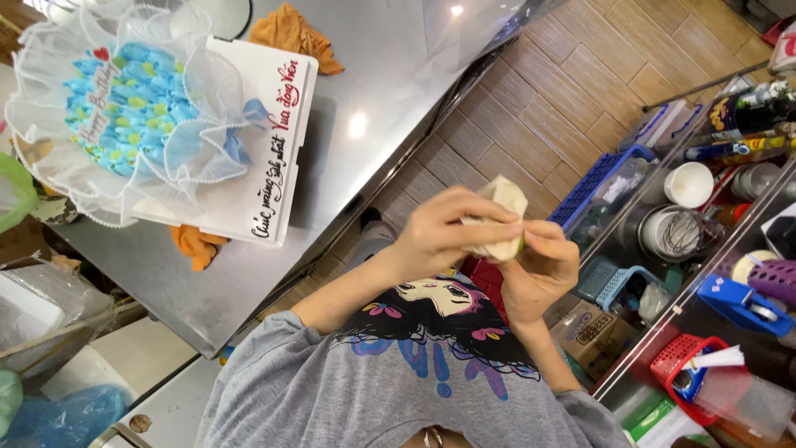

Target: The person assembles a clear plastic cake box by folding and taping the edges, then places a decorated cake into the box and closes the lid. The person uses a tape dispenser to secure the box seams and handles the cake box and cake throughout.

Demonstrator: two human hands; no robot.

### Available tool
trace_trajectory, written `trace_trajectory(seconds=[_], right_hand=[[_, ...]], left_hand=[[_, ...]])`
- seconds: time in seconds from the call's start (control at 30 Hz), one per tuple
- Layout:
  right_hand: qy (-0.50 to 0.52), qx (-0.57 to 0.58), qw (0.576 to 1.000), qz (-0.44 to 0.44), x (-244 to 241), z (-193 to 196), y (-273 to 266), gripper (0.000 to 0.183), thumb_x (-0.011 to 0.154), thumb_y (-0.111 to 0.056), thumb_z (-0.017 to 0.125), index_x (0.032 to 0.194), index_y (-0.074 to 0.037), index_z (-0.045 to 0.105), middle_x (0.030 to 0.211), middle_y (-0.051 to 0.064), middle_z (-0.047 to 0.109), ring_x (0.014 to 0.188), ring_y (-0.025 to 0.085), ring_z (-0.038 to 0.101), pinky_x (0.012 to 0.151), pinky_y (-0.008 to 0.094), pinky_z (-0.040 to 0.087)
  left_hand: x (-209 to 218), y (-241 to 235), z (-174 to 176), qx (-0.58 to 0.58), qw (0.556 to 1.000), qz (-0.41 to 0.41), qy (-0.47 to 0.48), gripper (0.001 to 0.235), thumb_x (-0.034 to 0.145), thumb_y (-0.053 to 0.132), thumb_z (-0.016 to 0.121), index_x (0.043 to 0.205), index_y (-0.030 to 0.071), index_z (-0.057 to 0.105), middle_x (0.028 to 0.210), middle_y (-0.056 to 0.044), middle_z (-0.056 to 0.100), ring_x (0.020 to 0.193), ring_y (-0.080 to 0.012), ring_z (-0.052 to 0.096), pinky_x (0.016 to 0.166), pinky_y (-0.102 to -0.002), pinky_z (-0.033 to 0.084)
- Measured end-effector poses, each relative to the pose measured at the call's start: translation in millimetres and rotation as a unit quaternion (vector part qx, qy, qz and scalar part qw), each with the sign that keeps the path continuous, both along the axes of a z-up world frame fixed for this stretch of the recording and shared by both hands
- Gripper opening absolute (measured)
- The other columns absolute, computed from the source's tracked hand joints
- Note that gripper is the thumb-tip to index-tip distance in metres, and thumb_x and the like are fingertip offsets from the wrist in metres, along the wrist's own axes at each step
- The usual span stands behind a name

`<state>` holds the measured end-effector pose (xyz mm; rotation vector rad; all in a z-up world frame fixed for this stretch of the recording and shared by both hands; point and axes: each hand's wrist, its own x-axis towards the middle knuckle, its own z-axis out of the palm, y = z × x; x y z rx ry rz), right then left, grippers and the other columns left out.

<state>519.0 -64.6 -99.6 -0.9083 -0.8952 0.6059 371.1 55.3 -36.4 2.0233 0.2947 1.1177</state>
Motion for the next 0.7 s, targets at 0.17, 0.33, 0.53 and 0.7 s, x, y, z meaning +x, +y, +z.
trace_trajectory(seconds=[0.17,0.33,0.53,0.7], right_hand=[[0.011,-0.148,0.986,0.076,1,-6,30,0.035,0.102,-0.009,0.071,0.132,-0.001,0.054,0.124,0.013,0.067,0.112,0.015,0.066,0.100,0.028,0.053],[-0.017,-0.170,0.972,0.164,-14,-8,76,0.044,0.104,-0.016,0.065,0.140,0.004,0.051,0.131,0.013,0.063,0.117,0.015,0.063,0.101,0.029,0.051],[0.044,-0.090,0.984,0.150,-33,-13,137,0.056,0.103,-0.044,0.069,0.133,-0.003,0.046,0.118,0.001,0.056,0.102,0.008,0.056,0.092,0.023,0.049],[0.005,-0.112,0.962,0.248,-29,-2,180,0.061,0.101,-0.056,0.066,0.126,-0.004,0.046,0.111,0.005,0.060,0.098,0.011,0.055,0.089,0.024,0.046]], left_hand=[[-5,28,-10,0.083,0.994,0.056,-0.037,0.034,0.082,0.010,0.080,0.115,0.014,0.078,0.115,-0.003,0.071,0.094,-0.0212,0.067,0.081,-0.033,0.056],[-21,64,-5,0.156,0.974,0.149,-0.075,0.033,0.080,0.016,0.085,0.111,0.012,0.077,0.109,-0.001,0.069,0.093,-0.0214,0.068,0.079,-0.035,0.057],[-30,106,4,0.194,0.956,0.218,0.031,0.045,0.070,0.022,0.075,0.110,0.001,0.073,0.109,-0.010,0.072,0.097,-0.0299,0.069,0.086,-0.042,0.058],[-33,135,-7,0.204,0.933,0.298,0.004,0.032,0.084,0.011,0.081,0.114,0.006,0.075,0.105,-0.003,0.071,0.097,-0.0229,0.068,0.093,-0.037,0.060]])
